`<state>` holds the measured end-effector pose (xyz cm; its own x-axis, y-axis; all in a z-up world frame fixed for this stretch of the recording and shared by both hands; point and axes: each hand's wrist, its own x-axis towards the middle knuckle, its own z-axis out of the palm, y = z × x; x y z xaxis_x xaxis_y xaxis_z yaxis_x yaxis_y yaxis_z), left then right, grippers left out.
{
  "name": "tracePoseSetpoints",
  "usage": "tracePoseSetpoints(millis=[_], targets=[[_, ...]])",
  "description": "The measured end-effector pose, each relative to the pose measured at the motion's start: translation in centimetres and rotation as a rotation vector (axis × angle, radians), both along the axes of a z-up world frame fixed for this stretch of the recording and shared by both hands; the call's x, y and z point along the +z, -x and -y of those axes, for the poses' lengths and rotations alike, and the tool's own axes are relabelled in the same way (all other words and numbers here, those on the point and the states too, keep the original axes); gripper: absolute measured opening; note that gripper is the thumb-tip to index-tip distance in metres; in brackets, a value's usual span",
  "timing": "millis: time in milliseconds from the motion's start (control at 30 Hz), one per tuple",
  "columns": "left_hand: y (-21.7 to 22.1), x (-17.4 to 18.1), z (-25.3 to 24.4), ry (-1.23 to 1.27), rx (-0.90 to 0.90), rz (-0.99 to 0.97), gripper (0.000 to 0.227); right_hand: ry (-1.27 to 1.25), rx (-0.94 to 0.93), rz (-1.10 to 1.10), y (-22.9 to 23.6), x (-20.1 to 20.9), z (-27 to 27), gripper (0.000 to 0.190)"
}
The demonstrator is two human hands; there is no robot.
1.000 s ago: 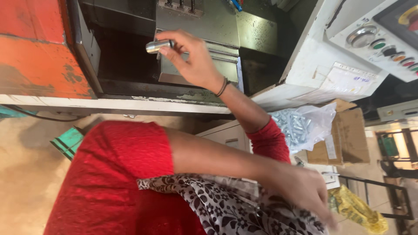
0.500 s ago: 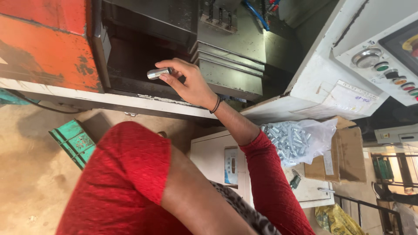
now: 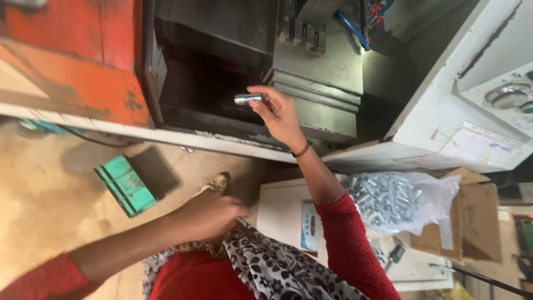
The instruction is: The person repeatedly loads small metal cylindrical parts into a CNC lathe, operates the machine, and removes the finished parts. They also use a digital caliper to measure the dimensions of the parts.
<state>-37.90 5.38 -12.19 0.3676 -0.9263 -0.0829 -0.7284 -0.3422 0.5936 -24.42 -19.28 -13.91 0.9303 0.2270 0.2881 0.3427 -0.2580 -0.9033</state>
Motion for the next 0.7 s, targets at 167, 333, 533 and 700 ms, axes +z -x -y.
tracePoseSetpoints(millis=[167,333,533,700], targets=[[-5.5,-1.2,-1.6,0.006,0.082,-0.203,0.016,-0.133,-0.078,-0.059,-5.5,-1.3,1.0,0.029],[-16.4,1.6,1.5,0.188,0.145,-0.013,0.011,-0.250,-0.173,-0.169,-12.7,-1.9,1.5,0.028],[-31.6,5.5,6.3,0.189,0.307,0.487,0.014,-0.384,-0.180,-0.136,-26.3,-4.7,2.8,0.020],[-38.7,5.4,9.2,0.193,0.343,0.929,0.007,-0.312,-0.201,-0.005,-36.8,-10.2,2.7,0.016]])
